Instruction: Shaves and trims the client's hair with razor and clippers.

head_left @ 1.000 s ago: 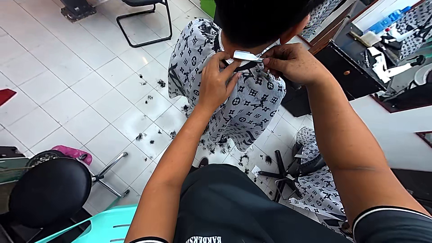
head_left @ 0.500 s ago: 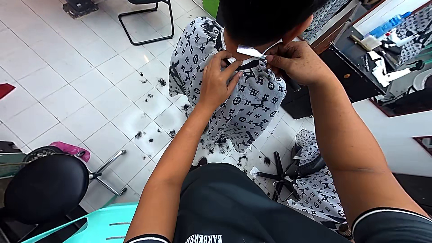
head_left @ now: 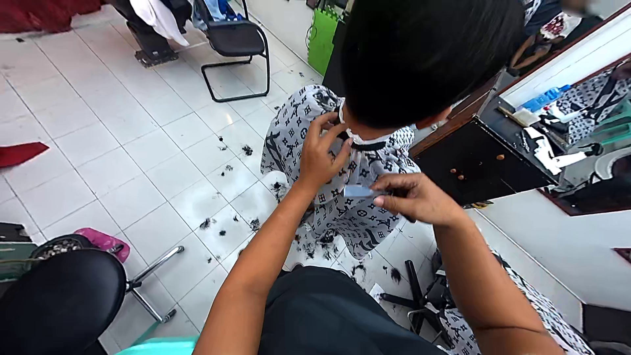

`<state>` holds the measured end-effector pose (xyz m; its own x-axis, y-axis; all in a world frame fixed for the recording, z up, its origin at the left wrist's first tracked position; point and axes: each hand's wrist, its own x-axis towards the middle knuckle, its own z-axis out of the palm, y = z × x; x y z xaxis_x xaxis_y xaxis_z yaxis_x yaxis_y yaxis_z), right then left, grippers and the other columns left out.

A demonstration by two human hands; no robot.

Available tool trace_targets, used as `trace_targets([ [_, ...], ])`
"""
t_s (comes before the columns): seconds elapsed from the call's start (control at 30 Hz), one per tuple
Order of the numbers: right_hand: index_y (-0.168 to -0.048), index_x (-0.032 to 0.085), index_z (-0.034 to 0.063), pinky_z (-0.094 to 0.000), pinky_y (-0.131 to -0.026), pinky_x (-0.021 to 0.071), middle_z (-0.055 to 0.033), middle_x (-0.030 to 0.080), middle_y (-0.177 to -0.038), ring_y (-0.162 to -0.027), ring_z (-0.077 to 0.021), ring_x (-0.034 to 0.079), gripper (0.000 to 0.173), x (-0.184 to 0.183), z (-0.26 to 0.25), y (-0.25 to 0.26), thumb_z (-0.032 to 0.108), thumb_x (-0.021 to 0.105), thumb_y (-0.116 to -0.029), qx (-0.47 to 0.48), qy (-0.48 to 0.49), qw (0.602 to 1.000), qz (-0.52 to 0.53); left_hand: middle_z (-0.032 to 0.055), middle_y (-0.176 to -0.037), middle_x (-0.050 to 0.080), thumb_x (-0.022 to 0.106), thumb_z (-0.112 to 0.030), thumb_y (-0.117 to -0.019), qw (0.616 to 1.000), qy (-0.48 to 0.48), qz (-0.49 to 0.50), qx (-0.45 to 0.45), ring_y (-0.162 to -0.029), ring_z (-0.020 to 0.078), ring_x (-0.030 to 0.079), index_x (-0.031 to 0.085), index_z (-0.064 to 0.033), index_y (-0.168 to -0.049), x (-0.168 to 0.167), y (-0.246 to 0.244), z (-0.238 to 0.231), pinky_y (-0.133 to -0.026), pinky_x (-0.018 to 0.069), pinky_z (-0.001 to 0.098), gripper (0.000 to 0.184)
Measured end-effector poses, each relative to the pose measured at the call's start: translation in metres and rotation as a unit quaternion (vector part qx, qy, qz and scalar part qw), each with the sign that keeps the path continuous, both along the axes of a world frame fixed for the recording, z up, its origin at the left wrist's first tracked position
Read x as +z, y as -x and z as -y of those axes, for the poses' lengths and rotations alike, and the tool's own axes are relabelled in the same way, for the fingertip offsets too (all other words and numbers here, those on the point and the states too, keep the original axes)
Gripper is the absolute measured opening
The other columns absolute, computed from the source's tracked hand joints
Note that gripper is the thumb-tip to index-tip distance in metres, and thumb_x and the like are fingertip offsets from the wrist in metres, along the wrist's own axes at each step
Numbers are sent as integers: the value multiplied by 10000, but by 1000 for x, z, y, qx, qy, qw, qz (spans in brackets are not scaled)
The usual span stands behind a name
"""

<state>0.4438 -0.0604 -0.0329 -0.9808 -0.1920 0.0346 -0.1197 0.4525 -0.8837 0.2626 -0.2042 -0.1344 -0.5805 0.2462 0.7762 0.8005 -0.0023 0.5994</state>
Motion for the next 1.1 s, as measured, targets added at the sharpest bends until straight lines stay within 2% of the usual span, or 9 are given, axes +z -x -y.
trace_targets([
  [0.1,-1098,721,71,-141,-617,525,88,702,-906,-691,44,605,164,-15,19,7,182,647,-1002,-16,56,998,23,200,-1301,624,694,-213,-933,998,-12,48,-31,-1200,285,607,740,-19,-1078,-3,15,7,-1007,513,406,246],
  [0.2,-1107,706,48,-191,-659,568,59,714,-881,-712,1,647,189,-18,26,15,185,612,-1016,-113,30,993,10,205,-1332,587,719,-216,-919,987,-26,113,-115,-1269,261,561,722,-13,-1045,3,33,9,-1052,488,382,238],
  [0.3,-1175,681,39,-218,-613,576,19,718,-865,-656,-39,650,236,-12,26,26,190,602,-1012,-228,-33,973,11,203,-1417,528,772,-263,-891,966,-26,174,-188,-1352,255,494,701,-35,-1061,3,45,4,-1092,452,378,294],
  [0.4,-1268,651,54,-197,-554,554,5,730,-911,-607,-35,630,272,-8,34,36,155,601,-1021,-303,-76,950,17,199,-1426,515,802,-246,-856,952,-26,203,-227,-1369,252,474,691,-39,-1075,1,52,-1,-1096,444,368,321],
  [0.5,-1276,654,70,-181,-553,541,6,719,-932,-622,-25,623,264,-8,43,43,153,596,-1032,-354,-103,929,20,179,-1439,512,806,-260,-847,943,-7,230,-241,-1383,236,459,699,-65,-1077,3,54,2,-1101,428,365,320],
  [0.8,-1252,650,65,-156,-513,493,19,715,-928,-587,-6,586,237,-3,57,47,119,574,-1034,-405,-96,909,15,165,-1444,515,813,-291,-834,940,30,251,-229,-1365,243,472,713,-90,-1053,11,57,2,-1074,437,389,313],
  [1.1,-1236,654,40,-163,-532,512,15,709,-925,-599,-1,595,242,3,63,53,132,579,-1026,-436,-106,893,4,146,-1445,523,821,-323,-823,941,44,247,-227,-1358,249,478,719,-113,-1040,11,62,1,-1076,426,436,318],
])
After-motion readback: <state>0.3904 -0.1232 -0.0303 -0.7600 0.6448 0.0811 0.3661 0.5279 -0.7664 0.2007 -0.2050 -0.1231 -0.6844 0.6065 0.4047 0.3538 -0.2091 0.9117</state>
